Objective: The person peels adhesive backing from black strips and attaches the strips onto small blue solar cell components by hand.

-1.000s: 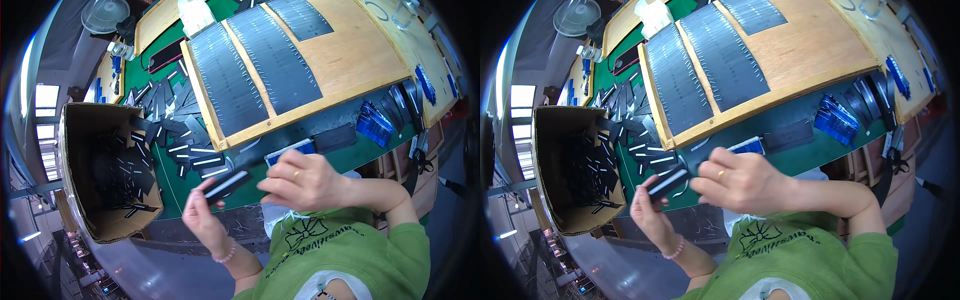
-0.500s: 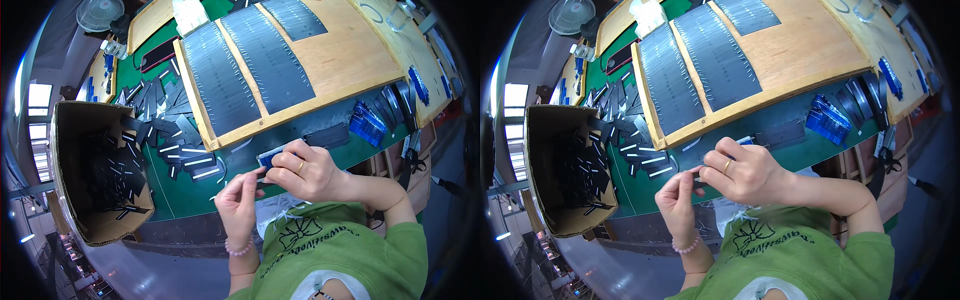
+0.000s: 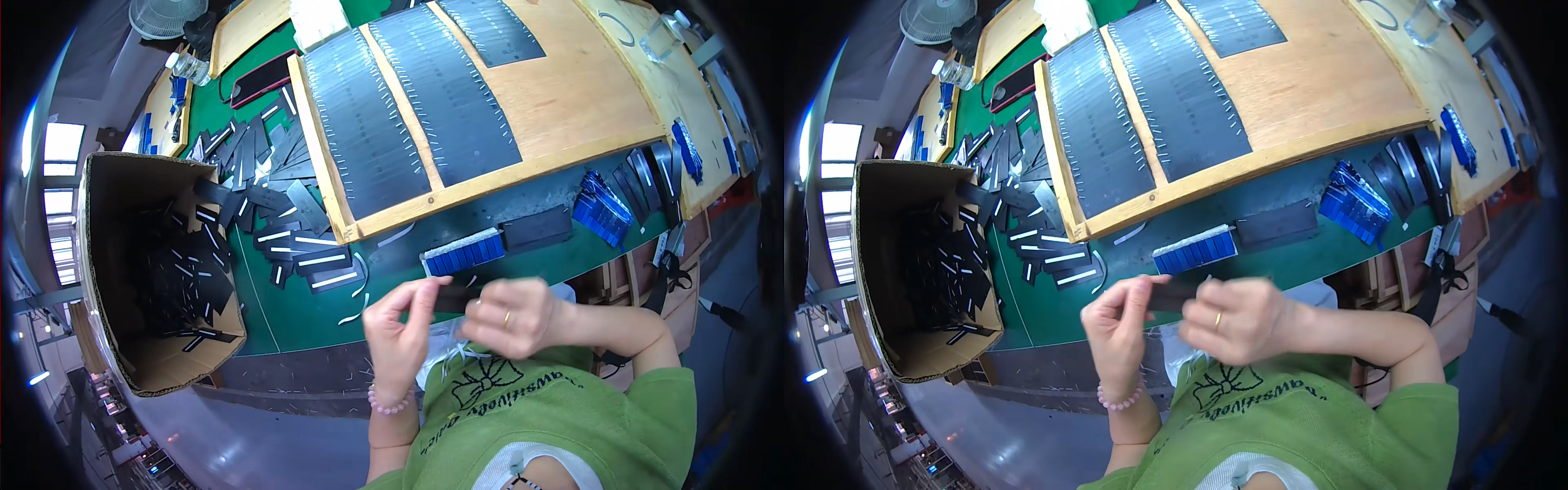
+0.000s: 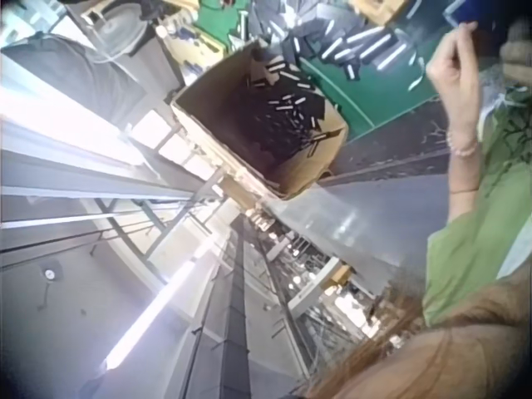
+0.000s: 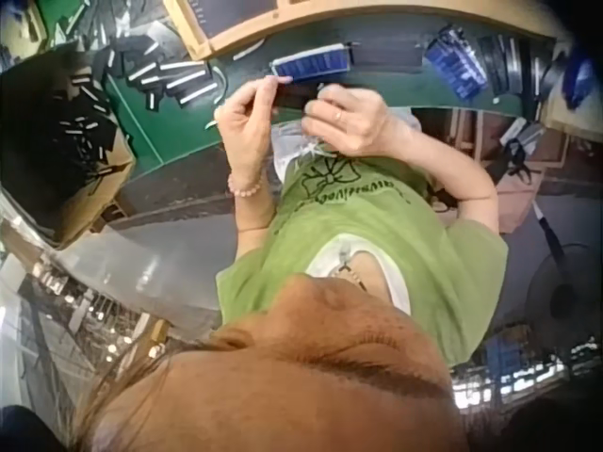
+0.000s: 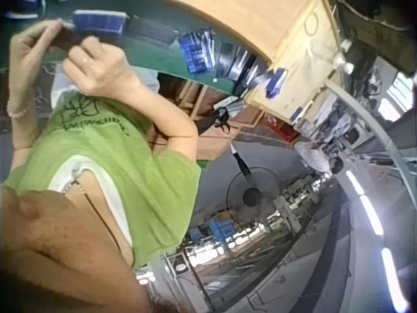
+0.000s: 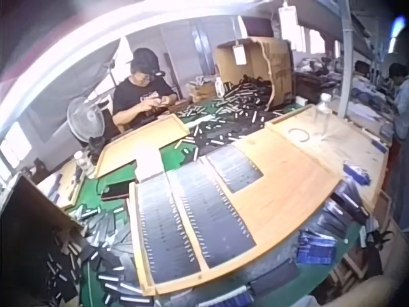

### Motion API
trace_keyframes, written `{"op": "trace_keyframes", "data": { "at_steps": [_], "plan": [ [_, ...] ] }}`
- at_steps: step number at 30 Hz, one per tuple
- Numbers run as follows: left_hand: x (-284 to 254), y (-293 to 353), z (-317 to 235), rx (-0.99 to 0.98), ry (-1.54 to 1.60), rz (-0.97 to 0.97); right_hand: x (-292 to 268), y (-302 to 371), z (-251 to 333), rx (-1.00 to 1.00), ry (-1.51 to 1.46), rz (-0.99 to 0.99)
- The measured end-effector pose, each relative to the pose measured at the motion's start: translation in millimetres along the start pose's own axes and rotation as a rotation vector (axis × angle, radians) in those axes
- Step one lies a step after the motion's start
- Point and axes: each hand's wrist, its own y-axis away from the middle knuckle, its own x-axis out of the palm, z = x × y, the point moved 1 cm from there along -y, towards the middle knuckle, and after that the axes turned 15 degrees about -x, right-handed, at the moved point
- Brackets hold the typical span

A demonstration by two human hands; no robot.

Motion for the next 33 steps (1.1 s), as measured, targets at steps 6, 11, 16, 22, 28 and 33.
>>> {"op": "trace_keyframes", "data": {
  "at_steps": [6,11,16,22,28,33],
  "plan": [
    [-25.7,-7.1,4.3,0.104,0.323,-0.257,-3.4,10.8,-13.9,0.283,-0.157,-0.074],
    [-24.7,-9.6,8.0,0.093,0.363,-0.258,5.3,18.2,-37.5,0.368,-0.107,-0.08],
    [-26.2,-11.2,8.6,0.096,0.385,-0.298,-3.4,16.4,-34.6,0.163,0.037,-0.111],
    [-30.2,-11.4,12.6,0.151,0.352,-0.303,-18.4,10.7,-38.1,-0.006,0.086,-0.108],
    [-17.5,-8.8,10.1,-0.016,0.403,0.196,-33.0,-7.1,-29.3,0.196,-0.182,-0.319],
    [-14.2,-8.3,9.8,-0.074,0.394,0.257,-31.1,-2.7,-32.1,0.209,-0.197,-0.274]
  ]
}}
